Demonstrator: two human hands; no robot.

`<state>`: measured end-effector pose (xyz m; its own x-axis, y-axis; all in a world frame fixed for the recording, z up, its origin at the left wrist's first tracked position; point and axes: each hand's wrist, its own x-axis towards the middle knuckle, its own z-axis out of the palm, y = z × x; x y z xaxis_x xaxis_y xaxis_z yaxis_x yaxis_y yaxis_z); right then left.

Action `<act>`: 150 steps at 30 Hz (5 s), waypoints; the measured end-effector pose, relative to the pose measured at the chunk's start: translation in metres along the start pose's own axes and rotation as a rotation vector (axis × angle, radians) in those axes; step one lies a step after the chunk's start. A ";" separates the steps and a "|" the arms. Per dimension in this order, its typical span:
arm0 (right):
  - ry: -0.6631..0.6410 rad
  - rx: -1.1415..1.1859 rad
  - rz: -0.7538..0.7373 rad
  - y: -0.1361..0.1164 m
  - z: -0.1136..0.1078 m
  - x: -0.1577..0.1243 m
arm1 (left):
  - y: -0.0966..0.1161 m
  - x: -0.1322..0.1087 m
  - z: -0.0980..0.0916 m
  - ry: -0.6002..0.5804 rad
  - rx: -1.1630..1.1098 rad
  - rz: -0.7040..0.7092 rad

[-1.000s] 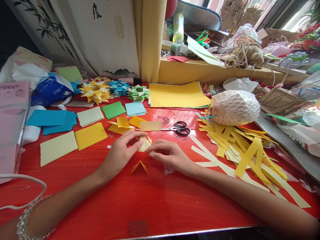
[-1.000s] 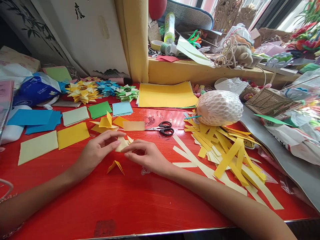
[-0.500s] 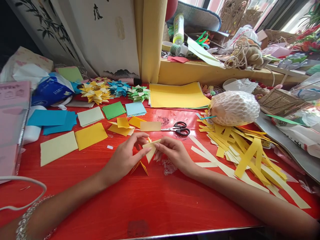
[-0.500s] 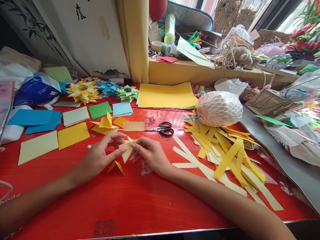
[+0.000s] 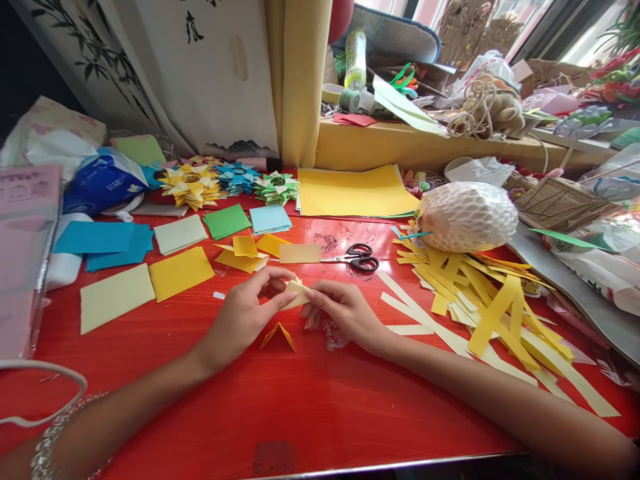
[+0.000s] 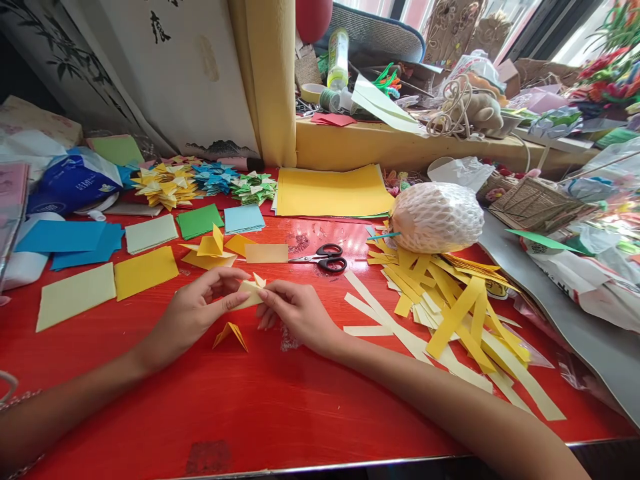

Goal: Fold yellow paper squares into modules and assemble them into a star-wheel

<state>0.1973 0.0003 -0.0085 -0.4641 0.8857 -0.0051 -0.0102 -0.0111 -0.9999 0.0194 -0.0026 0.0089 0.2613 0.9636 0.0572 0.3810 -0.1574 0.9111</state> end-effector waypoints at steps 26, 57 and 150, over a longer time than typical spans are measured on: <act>0.061 -0.013 0.023 0.006 -0.004 0.005 | -0.004 0.006 -0.005 -0.104 0.028 -0.079; 0.136 0.212 -0.030 0.005 -0.006 0.006 | -0.004 0.007 -0.007 -0.066 -0.389 -0.230; 0.071 0.118 -0.029 0.007 -0.002 0.007 | 0.000 -0.003 0.000 0.025 -0.124 -0.044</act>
<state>0.1963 0.0073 -0.0152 -0.3980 0.9172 0.0189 -0.1291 -0.0356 -0.9910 0.0189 -0.0052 0.0086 0.2235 0.9744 0.0247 0.2785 -0.0881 0.9564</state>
